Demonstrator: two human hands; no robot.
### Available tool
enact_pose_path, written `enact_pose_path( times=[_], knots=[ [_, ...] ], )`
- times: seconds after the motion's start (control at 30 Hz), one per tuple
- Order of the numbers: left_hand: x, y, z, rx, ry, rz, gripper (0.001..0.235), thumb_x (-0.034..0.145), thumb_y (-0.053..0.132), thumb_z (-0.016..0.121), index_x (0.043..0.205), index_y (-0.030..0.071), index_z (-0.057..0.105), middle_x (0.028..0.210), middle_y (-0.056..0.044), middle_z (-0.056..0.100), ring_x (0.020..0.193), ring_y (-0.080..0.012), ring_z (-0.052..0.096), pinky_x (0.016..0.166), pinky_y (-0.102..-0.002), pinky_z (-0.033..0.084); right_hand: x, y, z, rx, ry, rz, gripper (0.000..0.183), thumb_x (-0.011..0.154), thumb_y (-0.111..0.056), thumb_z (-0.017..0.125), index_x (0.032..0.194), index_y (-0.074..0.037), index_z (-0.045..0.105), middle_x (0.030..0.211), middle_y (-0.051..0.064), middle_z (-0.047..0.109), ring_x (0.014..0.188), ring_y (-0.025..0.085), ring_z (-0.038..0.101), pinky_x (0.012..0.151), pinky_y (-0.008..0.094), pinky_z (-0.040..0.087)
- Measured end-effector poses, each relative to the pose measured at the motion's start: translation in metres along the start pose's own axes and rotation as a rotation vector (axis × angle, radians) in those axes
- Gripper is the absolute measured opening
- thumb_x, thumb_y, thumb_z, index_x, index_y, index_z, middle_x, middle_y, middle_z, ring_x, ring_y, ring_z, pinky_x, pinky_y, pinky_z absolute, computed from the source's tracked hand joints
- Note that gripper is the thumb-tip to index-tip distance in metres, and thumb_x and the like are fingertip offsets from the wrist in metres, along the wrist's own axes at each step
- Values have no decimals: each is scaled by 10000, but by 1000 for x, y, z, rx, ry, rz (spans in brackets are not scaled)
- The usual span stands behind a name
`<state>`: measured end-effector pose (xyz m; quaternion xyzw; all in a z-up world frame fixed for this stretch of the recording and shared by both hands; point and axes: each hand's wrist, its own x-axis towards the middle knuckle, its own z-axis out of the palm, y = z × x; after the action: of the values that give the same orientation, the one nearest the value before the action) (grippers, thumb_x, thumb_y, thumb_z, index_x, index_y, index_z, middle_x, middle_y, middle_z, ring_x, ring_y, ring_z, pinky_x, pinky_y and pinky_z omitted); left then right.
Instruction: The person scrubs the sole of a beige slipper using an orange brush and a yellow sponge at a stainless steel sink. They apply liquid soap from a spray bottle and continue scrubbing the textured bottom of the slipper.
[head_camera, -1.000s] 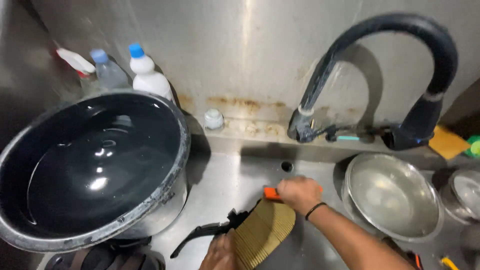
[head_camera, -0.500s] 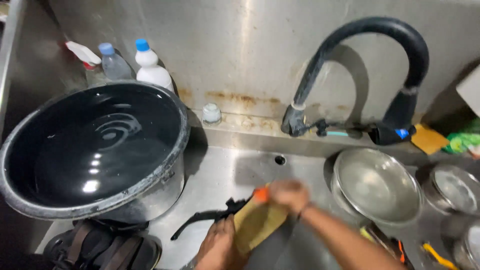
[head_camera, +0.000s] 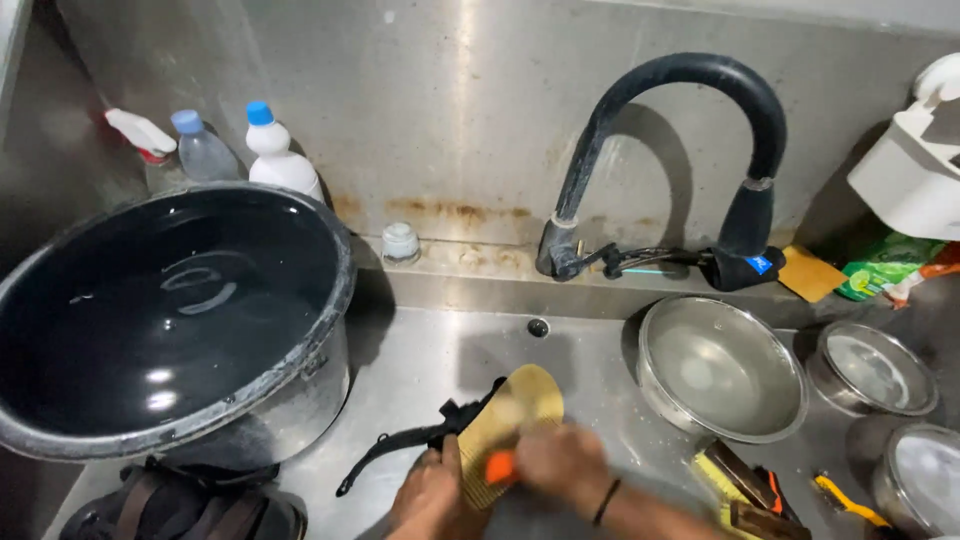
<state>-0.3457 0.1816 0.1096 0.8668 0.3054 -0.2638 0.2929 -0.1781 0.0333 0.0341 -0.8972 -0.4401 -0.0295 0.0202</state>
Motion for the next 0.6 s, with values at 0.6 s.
enact_pose_path(
  times=[0.6],
  knots=[
    [34, -19, 47, -145, 124, -6, 1069, 667, 591, 860, 1492, 269, 261, 1276, -156, 566, 1193, -375, 619, 958, -452, 553, -19, 73, 74, 141, 265, -396, 226, 925, -245, 577, 707, -221, 525, 664, -15, 556, 570, 214, 605, 432, 418, 427]
  ],
)
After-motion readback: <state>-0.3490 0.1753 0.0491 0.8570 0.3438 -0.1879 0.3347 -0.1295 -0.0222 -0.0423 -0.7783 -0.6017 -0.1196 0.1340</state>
